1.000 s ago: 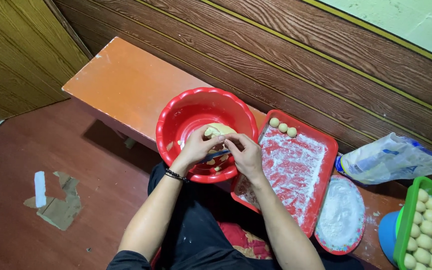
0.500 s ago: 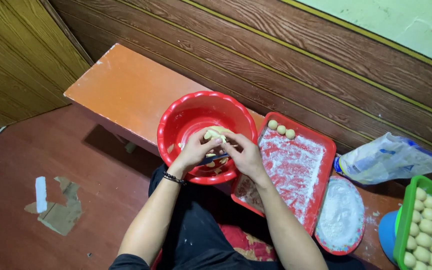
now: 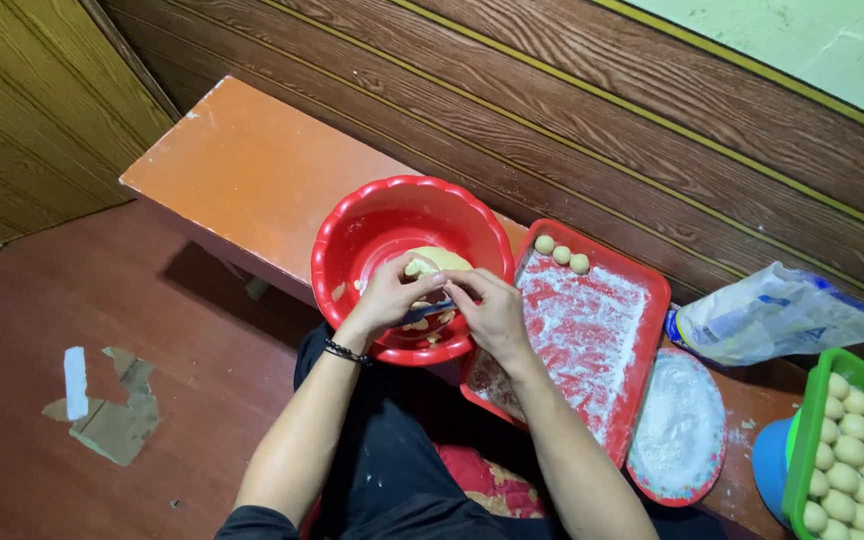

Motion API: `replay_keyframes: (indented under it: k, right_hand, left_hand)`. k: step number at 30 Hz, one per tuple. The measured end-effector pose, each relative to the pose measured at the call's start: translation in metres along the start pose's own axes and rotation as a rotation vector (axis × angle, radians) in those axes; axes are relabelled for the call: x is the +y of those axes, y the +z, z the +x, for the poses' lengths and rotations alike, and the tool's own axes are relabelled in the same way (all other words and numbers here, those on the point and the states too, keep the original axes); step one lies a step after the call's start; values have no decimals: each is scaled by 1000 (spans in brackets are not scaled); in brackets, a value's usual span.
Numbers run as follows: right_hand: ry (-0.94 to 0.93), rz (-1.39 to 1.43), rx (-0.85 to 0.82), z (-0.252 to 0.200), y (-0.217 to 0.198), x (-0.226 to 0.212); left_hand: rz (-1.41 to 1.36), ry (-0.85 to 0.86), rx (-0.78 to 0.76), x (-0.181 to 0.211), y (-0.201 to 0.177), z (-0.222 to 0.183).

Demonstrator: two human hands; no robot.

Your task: The person is taking small portions of dough from a bowl, rolling them into balls between their palms, and placing them on a floured tray. They also briefly use a scraper to gather dough in the bowl.

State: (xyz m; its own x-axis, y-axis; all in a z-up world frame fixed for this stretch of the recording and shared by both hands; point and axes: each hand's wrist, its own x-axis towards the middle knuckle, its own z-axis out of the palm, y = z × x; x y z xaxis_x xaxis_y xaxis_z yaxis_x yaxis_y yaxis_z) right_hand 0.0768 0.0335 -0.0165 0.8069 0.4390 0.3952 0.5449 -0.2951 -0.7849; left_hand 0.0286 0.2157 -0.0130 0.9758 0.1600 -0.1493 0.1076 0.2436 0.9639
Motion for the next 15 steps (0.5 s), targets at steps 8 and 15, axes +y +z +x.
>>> replay_keyframes:
  k: [8,15]
  right_hand:
    - [6,-232,-34,-26,14,35]
    - [120,-288,-334,-15,-3,-9]
  left_hand:
    - [-295,43,276,-36,-7,21]
    - [-258,-7,77,-44,-5,15]
